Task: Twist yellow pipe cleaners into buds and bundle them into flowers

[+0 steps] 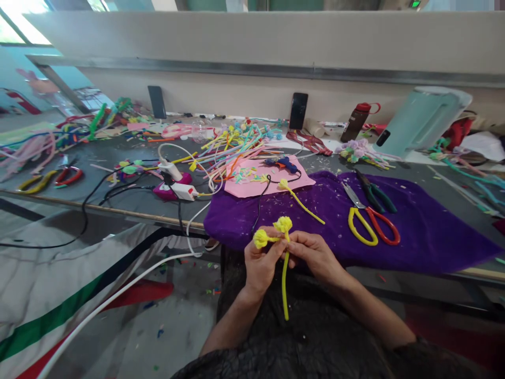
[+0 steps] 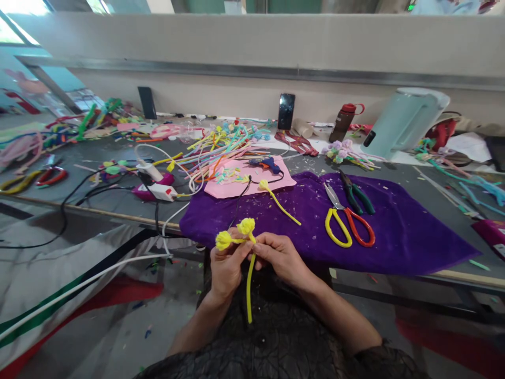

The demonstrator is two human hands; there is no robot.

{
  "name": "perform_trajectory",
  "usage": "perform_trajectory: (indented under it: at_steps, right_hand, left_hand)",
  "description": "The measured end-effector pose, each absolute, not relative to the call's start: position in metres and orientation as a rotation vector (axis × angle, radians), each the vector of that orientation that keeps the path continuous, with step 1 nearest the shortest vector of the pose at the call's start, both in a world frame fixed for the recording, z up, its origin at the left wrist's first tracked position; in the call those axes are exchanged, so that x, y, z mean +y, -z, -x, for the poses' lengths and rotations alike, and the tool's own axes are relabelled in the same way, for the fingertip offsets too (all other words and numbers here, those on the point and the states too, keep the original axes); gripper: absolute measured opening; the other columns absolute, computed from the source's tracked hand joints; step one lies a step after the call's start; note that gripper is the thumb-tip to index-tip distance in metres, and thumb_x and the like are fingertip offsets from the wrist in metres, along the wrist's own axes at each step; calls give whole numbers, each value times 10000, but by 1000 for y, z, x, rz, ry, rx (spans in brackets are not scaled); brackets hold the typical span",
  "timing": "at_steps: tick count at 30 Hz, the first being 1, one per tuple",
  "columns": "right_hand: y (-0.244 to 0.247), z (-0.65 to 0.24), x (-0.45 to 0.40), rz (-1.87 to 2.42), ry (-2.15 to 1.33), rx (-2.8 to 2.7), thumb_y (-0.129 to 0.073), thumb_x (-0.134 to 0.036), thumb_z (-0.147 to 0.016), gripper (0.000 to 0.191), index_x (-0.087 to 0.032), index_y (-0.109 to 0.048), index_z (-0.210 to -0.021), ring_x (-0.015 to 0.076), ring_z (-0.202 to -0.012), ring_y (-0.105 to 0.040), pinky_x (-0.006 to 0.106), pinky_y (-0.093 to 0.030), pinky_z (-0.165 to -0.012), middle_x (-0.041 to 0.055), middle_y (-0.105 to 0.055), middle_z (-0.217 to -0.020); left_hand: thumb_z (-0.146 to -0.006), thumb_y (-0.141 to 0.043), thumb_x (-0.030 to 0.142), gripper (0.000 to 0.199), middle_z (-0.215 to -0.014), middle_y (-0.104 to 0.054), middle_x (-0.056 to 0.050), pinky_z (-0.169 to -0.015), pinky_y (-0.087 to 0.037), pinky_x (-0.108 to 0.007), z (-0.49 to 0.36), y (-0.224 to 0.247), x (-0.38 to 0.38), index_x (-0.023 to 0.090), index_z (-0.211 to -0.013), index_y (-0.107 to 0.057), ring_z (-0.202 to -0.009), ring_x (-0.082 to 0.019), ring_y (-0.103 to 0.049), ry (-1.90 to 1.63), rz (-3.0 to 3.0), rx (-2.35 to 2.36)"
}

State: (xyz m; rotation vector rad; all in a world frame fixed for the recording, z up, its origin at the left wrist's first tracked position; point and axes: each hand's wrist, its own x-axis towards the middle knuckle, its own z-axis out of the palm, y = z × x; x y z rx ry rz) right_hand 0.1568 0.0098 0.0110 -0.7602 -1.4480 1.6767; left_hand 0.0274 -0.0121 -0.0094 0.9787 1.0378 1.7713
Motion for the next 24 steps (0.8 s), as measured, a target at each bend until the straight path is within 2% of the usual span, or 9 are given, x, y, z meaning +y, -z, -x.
perform_trajectory:
  at_steps: [3, 8, 13, 18, 22, 24]
  right_hand:
    - [-12, -159, 10, 732, -1768, -1423, -588, -344, -815, 217, -139, -597, -745, 77, -489, -476, 201, -358, -505, -14, -560, -568]
    - [-13, -162, 8, 721, -1739, -1442, -591, -335, -815, 215, -144, -580, -717, 76, -499, -461, 198, -351, -507, -23, -540, -547]
    - [-9, -160, 8, 732, -1737, -1494, -568, -347, -832, 224, -140, -576, -748, 75, -491, -464, 199, -356, -498, -18, -543, -568]
    - [-7, -157, 10, 796, -1587, -1573, -594, -361, -805, 224, -142, -575, -760, 73, -509, -467, 193, -361, -503, -27, -527, -597]
    - [-13, -158, 10, 834, -1499, -1728, -544, -365, -831, 248, -142, -571, -727, 83, -532, -452, 205, -353, -517, -23, -505, -587]
    - [-16, -159, 10, 870, -1341, -1827, -533, -334, -835, 244, -143, -567, -686, 87, -560, -436, 209, -340, -531, -18, -498, -597]
  left_hand:
    - [-679, -701, 185, 114, -869, -634, -30, -695, -530, -274, -27, 8, -15, 175, -789, -674, -768, -158, -627, -1718, -1007, 965]
    - [-679, -693, 239, 248, -960, -624, -46, -528, -532, -265, -26, 13, -17, 186, -917, -646, -594, -122, -613, -1514, -906, 783]
    - [-695, -680, 227, 162, -728, -629, 6, -473, -497, -237, -27, 14, -14, 175, -845, -651, -482, -85, -550, -1533, -820, 800]
    - [-659, -713, 186, 133, -760, -658, 1, -627, -502, -245, -24, 13, -12, 173, -786, -676, -672, -126, -606, -1627, -769, 875]
    - [-660, -713, 193, 88, -717, -648, 10, -631, -476, -226, -21, 8, -12, 171, -741, -686, -641, -108, -578, -1605, -837, 957]
    - [-647, -721, 188, 78, -717, -639, 6, -652, -473, -227, -20, 4, -12, 161, -710, -684, -658, -113, -574, -1608, -915, 1004]
